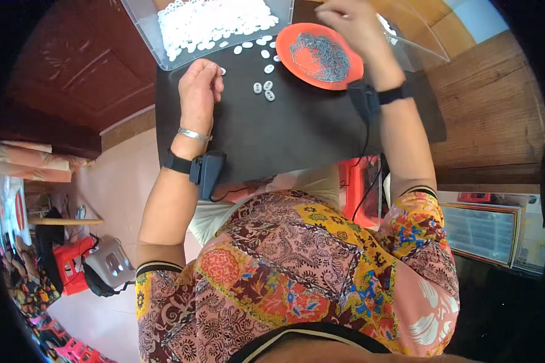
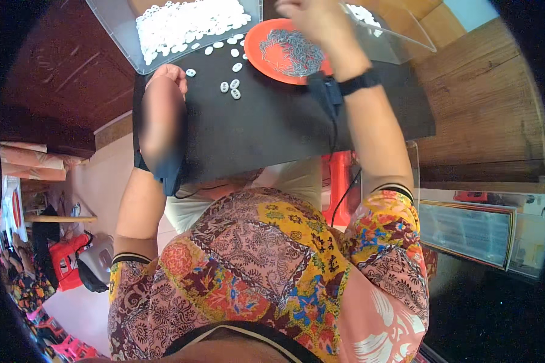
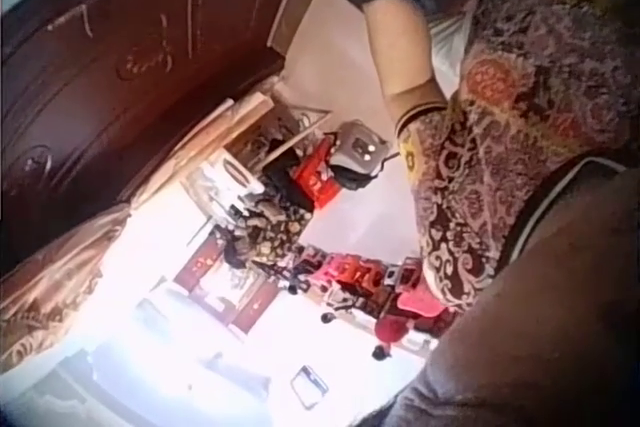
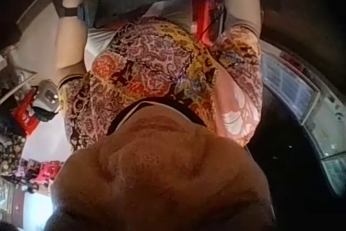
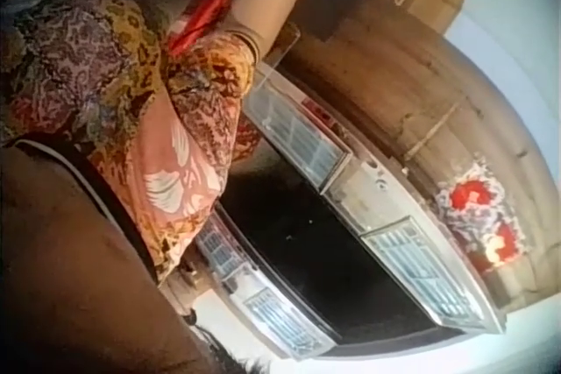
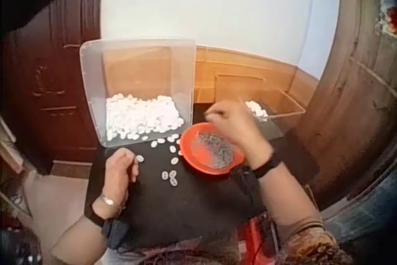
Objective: Assembling small metal pins into white circular plastic components at a workbench.
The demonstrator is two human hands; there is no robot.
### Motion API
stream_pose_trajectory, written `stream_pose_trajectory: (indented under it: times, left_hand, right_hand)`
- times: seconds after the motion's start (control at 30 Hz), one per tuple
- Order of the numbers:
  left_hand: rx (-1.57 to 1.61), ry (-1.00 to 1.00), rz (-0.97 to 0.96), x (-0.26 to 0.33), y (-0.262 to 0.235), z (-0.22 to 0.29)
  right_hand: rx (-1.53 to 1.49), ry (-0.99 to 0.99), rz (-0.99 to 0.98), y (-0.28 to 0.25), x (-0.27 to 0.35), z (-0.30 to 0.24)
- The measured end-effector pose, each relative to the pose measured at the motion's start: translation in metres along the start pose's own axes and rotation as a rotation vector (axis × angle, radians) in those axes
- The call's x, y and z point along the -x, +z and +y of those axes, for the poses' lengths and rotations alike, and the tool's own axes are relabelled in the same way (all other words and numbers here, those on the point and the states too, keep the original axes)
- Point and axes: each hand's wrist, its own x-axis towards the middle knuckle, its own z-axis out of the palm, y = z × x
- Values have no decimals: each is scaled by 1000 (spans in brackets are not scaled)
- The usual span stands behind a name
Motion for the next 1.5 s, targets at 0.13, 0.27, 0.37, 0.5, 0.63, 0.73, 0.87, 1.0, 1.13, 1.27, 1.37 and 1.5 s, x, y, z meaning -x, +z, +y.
stream_pose_trajectory:
  times: [0.13,0.27,0.37,0.5,0.63,0.73,0.87,1.0,1.13,1.27,1.37,1.5]
  left_hand:
    - [-33,-25,16,-5,4,-2]
    - [-53,-27,51,-6,2,-1]
    - [-60,-35,57,-5,1,0]
    - [-87,-51,21,-5,3,-3]
    - [-88,-50,17,-4,3,-1]
    - [-87,-47,21,-5,4,0]
    - [-118,-58,11,-6,4,-3]
    - [-115,-47,3,-7,0,-4]
    - [-160,-50,1,-7,2,-5]
    - [-100,-63,16,-9,1,-6]
    - [-103,-60,22,-9,0,-8]
    - [-110,-60,37,-7,0,-5]
  right_hand:
    - [108,-265,-314,45,-8,-3]
    - [397,-131,-429,40,-16,-2]
    - [252,-13,-545,45,-10,36]
    - [48,175,-723,55,8,45]
    - [113,32,-660,70,16,49]
    - [268,-28,-613,72,18,47]
    - [344,-69,-586,75,18,53]
    - [352,5,-597,64,15,47]
    - [225,-72,-619,63,17,38]
    - [349,-77,-626,72,17,29]
    - [487,-84,-611,76,14,23]
    - [432,-13,-651,72,13,17]
